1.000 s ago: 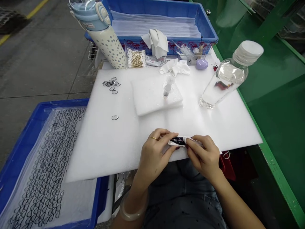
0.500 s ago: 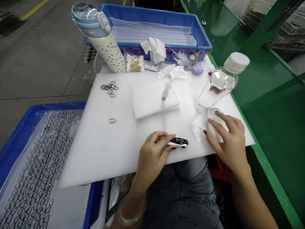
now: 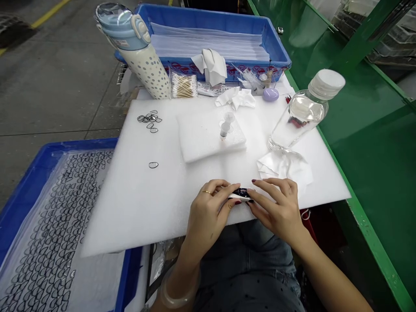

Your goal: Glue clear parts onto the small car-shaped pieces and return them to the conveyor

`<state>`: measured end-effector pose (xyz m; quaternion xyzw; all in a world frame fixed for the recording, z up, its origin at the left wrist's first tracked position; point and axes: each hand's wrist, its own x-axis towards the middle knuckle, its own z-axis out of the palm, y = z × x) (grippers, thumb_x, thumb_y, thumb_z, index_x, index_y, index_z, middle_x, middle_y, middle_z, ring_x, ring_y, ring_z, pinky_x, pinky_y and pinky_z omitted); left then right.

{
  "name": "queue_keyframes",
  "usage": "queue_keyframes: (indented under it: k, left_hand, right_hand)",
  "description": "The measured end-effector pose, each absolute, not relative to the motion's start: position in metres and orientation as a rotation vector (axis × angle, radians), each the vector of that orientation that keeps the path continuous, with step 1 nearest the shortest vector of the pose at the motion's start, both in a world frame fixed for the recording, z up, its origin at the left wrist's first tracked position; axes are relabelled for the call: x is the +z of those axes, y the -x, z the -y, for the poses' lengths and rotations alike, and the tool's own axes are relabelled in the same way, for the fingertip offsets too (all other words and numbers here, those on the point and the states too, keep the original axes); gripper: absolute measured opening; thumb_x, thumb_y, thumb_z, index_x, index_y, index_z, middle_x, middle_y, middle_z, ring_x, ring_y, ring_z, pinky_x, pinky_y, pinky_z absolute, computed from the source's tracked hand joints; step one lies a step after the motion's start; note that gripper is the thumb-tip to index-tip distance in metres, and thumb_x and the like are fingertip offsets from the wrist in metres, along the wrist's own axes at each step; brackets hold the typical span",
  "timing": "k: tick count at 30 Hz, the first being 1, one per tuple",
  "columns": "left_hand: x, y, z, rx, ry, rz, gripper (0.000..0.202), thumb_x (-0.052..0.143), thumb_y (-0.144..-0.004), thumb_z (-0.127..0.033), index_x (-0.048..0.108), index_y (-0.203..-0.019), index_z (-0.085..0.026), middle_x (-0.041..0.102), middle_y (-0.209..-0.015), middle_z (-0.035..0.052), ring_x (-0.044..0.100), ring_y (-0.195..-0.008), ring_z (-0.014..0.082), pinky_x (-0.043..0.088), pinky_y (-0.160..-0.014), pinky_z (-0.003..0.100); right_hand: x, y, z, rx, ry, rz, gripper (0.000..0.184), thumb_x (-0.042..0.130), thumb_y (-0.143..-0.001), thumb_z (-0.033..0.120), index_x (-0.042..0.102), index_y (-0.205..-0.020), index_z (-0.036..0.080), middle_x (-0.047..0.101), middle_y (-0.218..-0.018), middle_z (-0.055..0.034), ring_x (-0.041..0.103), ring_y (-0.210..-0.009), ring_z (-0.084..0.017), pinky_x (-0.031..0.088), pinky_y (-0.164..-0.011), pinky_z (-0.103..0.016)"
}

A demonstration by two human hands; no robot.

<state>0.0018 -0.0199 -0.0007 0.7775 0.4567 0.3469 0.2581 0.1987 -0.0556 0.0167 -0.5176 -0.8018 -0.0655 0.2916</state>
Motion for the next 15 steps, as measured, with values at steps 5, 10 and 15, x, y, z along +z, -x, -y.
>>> queue_keyframes:
  k: [5, 10, 15]
  left_hand:
    - [-0.002, -0.001, 0.021, 0.950, -2.101, -1.244, 0.025, 0.060, -0.094, -0.023, 0.071, -0.116, -0.025, 0.065, -0.104, 0.0054, 0.065, -0.091, 0.0210, 0.057, -0.079, 0.036]
    - [0.000, 0.001, 0.022, 0.921, -2.084, -1.227, 0.038, 0.062, -0.091, -0.020, 0.061, -0.128, -0.029, 0.067, -0.109, 0.0055, 0.066, -0.099, 0.0230, 0.057, -0.086, 0.038]
    - [-0.001, 0.003, 0.023, 0.955, -2.017, -1.284, 0.064, 0.070, -0.088, -0.029, 0.042, -0.145, -0.029, 0.067, -0.113, 0.0067, 0.066, -0.101, 0.0245, 0.060, -0.082, 0.039]
  right_hand:
    - [0.029, -0.207, 0.055, 0.091, 1.354, 2.232, 0.025, 0.066, -0.093, 0.025, 0.062, -0.117, 0.021, 0.070, -0.118, -0.0083, 0.061, -0.105, -0.027, 0.044, -0.089, -0.046]
    - [0.030, -0.196, 0.047, 0.447, 1.350, 2.213, 0.054, 0.057, -0.097, 0.023, 0.038, -0.147, 0.022, 0.069, -0.112, -0.0093, 0.060, -0.101, -0.026, 0.050, -0.087, -0.045]
    - [0.021, -0.224, 0.050, 0.472, 1.362, 2.049, 0.057, 0.055, -0.097, 0.018, 0.035, -0.149, 0.030, 0.067, -0.118, -0.0089, 0.062, -0.107, -0.026, 0.053, -0.090, -0.045]
